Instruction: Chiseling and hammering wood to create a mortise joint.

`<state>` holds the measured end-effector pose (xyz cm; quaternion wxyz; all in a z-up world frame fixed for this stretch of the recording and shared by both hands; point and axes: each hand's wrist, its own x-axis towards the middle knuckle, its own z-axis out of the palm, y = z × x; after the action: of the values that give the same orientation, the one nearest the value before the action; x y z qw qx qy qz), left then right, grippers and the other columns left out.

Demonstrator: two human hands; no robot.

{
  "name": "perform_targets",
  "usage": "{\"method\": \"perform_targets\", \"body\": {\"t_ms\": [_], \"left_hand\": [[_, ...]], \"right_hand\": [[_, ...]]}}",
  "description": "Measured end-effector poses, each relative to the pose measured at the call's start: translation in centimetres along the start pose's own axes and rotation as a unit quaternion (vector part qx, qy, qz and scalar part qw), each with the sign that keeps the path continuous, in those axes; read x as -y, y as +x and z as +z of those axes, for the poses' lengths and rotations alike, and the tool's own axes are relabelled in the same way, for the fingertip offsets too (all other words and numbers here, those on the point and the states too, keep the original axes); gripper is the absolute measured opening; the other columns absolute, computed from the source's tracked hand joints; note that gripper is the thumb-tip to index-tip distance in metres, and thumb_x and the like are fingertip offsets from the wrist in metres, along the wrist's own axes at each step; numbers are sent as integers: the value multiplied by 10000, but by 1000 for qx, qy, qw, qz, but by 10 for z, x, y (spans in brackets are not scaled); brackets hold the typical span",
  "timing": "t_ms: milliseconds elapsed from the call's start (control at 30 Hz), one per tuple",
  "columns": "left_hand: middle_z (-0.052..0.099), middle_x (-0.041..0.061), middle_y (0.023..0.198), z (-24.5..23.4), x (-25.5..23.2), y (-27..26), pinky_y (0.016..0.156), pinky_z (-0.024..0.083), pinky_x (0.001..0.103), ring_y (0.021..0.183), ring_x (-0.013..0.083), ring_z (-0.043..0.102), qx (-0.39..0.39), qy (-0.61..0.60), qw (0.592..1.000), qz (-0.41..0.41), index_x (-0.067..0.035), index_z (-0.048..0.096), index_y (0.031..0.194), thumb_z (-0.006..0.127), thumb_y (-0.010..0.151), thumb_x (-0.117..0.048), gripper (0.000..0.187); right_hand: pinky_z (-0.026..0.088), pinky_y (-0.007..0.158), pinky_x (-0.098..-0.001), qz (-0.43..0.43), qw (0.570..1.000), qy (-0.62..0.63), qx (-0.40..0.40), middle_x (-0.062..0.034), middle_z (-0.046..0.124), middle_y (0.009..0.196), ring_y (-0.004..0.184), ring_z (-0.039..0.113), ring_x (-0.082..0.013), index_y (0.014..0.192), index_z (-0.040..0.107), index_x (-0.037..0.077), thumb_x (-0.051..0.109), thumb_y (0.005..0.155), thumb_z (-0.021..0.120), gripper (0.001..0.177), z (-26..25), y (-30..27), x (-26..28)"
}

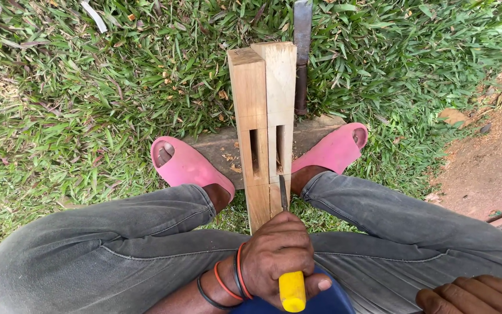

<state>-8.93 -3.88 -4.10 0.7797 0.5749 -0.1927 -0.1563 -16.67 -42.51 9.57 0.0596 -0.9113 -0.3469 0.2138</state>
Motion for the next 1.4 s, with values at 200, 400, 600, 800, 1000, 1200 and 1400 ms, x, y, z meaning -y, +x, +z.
{"method": "perform_targets", "body": {"t_ms": [200,400,600,800,1000,1200,1400], "left_hand": [[560,1,780,1,0,-1,746,430,359,743,218,589,0,-2,1000,-9,-147,532,788,820,946,-181,330],[557,4,765,1,1,3,742,423,359,733,223,585,-17,1,1000,-18,-141,532,784,814,932,-153,319],[555,12,763,4,6,4,736,419,364,721,229,579,-25,-5,999,-26,-138,519,775,819,910,-142,329],[544,13,747,3,4,6,739,418,374,701,234,572,-42,-2,998,-40,-140,492,754,814,898,-119,354],[551,19,748,6,9,2,750,412,384,704,237,576,-36,-9,999,-30,-135,505,761,827,892,-136,348],[540,30,756,0,9,8,765,419,390,718,246,574,-28,-13,999,-31,-128,518,775,812,818,-160,299],[532,15,753,10,15,-3,731,420,357,723,239,572,-34,4,998,-53,-139,509,775,845,888,-137,354]], "right_hand": [[544,571,-341,-15,1000,20,-17,32,666,589,542,669,-147,660,590,197,139,864,595,212,5,0,-2],[587,690,-421,-3,990,27,138,-16,746,829,758,747,-228,1016,748,177,421,711,677,397,-29,42,5],[592,845,-451,-36,989,56,133,-55,733,963,914,750,-246,1148,715,186,437,818,644,421,-10,12,2],[599,877,-445,5,987,87,135,-62,738,961,933,758,-246,1127,720,187,413,790,633,415,-4,34,15],[595,758,-384,135,972,127,147,-33,739,841,788,756,-239,1024,723,161,628,729,694,553,-1,56,34],[594,745,-392,29,981,174,78,-18,698,780,740,747,-194,963,702,173,371,724,765,316,4,56,33],[584,720,-393,87,972,202,83,-34,712,809,765,753,-215,983,710,106,355,646,762,422,4,53,28]]}}
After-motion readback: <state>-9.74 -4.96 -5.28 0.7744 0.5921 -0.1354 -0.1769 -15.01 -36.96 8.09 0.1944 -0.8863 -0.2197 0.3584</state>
